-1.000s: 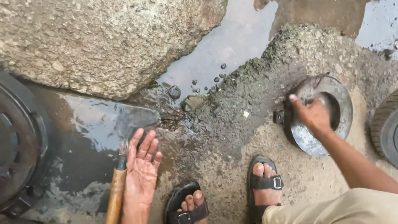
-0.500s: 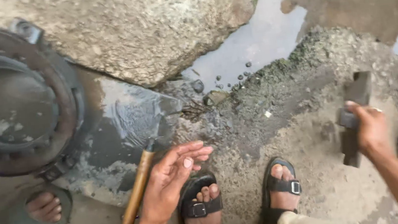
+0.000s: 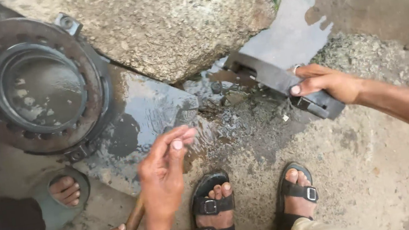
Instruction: Cleaning and inspecting vehicle clutch plates and housing on a concrete floor.
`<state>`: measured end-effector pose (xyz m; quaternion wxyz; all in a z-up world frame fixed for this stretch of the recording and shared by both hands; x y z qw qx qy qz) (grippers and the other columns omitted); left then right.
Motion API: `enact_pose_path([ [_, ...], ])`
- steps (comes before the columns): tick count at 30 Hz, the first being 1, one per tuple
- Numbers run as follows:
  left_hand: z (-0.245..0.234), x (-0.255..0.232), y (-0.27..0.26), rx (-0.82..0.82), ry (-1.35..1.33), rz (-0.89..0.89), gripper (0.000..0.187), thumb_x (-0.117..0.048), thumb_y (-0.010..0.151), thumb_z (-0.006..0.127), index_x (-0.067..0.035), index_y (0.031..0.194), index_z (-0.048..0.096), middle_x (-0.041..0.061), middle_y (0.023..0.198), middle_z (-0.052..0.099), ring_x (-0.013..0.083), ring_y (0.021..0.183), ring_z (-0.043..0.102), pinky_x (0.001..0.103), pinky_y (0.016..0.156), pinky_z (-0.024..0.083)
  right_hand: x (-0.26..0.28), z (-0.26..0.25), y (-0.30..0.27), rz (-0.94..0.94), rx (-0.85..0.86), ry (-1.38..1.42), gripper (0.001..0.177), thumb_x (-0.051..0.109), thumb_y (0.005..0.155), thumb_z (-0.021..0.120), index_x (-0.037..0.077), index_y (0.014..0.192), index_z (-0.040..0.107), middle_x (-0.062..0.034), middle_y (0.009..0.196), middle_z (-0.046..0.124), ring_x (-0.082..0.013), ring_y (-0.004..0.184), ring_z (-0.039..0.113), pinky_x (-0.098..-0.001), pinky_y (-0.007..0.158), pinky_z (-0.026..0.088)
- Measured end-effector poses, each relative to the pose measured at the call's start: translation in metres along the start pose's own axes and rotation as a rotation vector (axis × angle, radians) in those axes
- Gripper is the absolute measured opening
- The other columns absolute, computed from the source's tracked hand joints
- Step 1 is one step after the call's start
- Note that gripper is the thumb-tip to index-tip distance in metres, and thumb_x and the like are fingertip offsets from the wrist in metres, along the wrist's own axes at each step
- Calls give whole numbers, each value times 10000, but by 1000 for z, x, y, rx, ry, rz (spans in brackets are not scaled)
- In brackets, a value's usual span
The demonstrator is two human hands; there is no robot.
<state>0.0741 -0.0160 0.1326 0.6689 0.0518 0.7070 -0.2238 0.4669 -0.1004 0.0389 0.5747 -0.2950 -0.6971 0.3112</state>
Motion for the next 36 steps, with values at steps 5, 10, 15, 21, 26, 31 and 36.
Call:
enact_pose_path([
  [5, 24, 7, -4, 106, 63, 113, 283, -176, 1074, 547, -1, 1254, 677, 131, 1168, 784, 197, 1073, 766, 322, 926, 613, 61, 45, 70, -220, 343, -427, 804, 586, 812, 691, 20, 1372, 580, -115, 1186, 687, -225, 1028, 658, -420, 862, 492],
  [10, 54, -4, 49, 29, 261, 378, 285, -163, 1043, 607, 16, 1261, 647, 190, 1274, 703, 303, 1141, 724, 356, 897, 600, 105, 64, 111, 113, 332, -407, 662, 559, 808, 653, 86, 1270, 662, -95, 1005, 735, -185, 808, 678, -393, 706, 527],
  [15, 58, -7, 57, -29, 431, 334, 255, -149, 1018, 652, -6, 1225, 694, 188, 1202, 731, 342, 1119, 727, 403, 969, 586, 152, 83, 108, 185, 391, -489, 552, 564, 852, 607, 95, 1123, 713, -89, 803, 727, -164, 543, 611, -327, 506, 492],
  [21, -3, -69, 5, -270, 982, 495, 288, -112, 971, 647, 40, 1211, 693, 252, 1263, 696, 410, 1129, 691, 445, 975, 541, 144, 85, 113, 176, 435, -676, 586, 599, 867, 582, 117, 1178, 701, -95, 855, 708, -196, 620, 598, -376, 568, 493],
  [26, -15, -54, -20, -105, 436, 263, 215, -85, 1008, 612, 19, 1159, 724, 166, 1154, 769, 295, 984, 788, 337, 861, 617, 104, 100, 100, -36, 315, -753, 696, 674, 905, 567, 106, 1295, 660, -54, 1119, 658, -202, 955, 548, -420, 799, 436],
  [31, 13, -30, -39, 202, 126, 147, 154, -52, 987, 640, 19, 1093, 727, 143, 1100, 786, 243, 932, 810, 321, 791, 659, 106, 119, 65, 62, 62, -615, 790, 727, 847, 564, 34, 1194, 715, -201, 1087, 745, -303, 1021, 688, -452, 876, 495],
  [36, -19, -45, -25, -185, 569, 313, 183, -55, 998, 614, 23, 1140, 701, 166, 1120, 747, 287, 1007, 755, 349, 867, 590, 113, 138, 26, 95, -175, -488, 836, 749, 786, 586, -1, 1110, 760, -218, 962, 772, -347, 961, 746, -473, 888, 537],
])
Point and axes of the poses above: each hand's wrist, its own y-axis towards the middle knuckle, its own z-axis out of the palm, x = y × z, the point moved 7 cm from there along y, towards the middle knuckle
